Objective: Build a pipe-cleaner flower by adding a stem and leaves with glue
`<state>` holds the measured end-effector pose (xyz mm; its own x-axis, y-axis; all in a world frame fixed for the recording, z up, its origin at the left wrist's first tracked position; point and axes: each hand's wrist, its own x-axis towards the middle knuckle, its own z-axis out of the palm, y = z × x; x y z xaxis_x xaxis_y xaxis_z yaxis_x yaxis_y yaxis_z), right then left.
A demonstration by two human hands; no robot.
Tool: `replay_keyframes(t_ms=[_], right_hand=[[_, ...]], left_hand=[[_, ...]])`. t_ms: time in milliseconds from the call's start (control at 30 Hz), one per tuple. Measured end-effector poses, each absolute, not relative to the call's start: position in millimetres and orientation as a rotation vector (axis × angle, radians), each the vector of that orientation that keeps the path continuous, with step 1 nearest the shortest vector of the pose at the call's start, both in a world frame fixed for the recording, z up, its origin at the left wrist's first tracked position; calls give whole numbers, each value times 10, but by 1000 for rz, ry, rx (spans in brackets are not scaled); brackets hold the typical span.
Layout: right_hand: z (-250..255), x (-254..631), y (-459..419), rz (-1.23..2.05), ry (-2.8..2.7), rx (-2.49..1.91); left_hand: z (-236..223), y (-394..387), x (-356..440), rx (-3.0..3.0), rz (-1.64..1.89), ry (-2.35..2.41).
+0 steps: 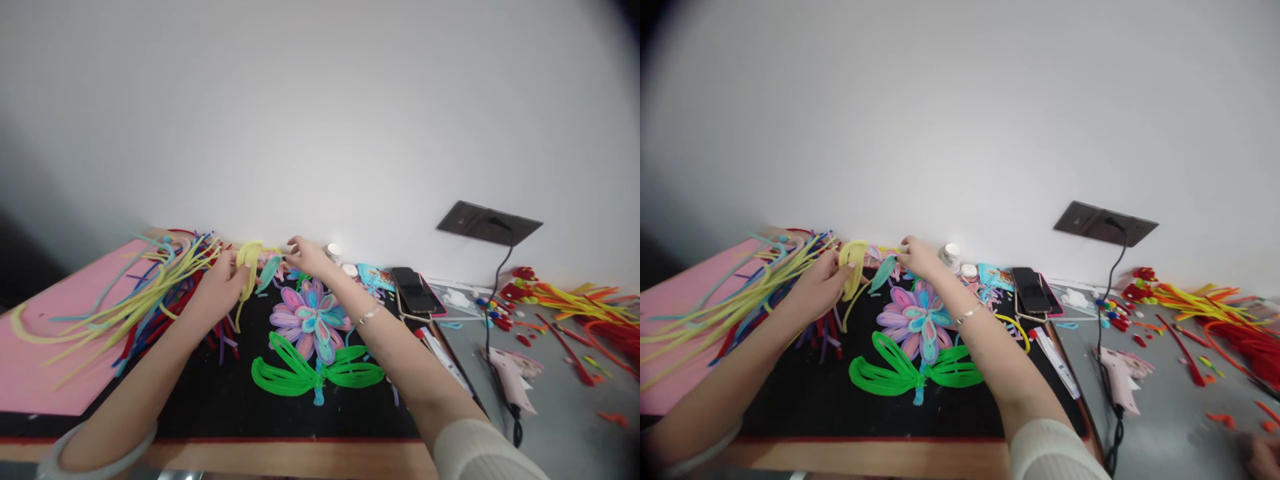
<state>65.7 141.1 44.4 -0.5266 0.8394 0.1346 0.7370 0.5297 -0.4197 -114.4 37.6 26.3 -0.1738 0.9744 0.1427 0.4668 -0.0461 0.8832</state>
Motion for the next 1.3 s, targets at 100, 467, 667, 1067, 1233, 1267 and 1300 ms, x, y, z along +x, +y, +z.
replay_keyframes(t_ms=[100, 467, 667, 1067, 1233, 1267, 1300], right_hand=[[287, 318, 1609, 441, -2529, -1331], [686, 720, 1268, 488, -2305, -1465], [990, 1319, 626, 992, -1914, -1243], [907, 1657, 173, 529, -2075, -1272], [916, 1704, 128, 341, -2158, -1193], [916, 1708, 120, 316, -2166, -1186], [916, 1711, 112, 292, -2172, -1181]], left_hand=[[329, 251, -1178, 1309, 1308, 1435], [230, 164, -1196, 985, 1276, 1269], [285, 140, -942, 1118, 1215, 1240], [320, -14, -342, 1166, 992, 1153], [313, -47, -275, 1190, 935, 1106], [314, -52, -265, 1202, 922, 1092], [316, -55, -256, 1216, 909, 1076]])
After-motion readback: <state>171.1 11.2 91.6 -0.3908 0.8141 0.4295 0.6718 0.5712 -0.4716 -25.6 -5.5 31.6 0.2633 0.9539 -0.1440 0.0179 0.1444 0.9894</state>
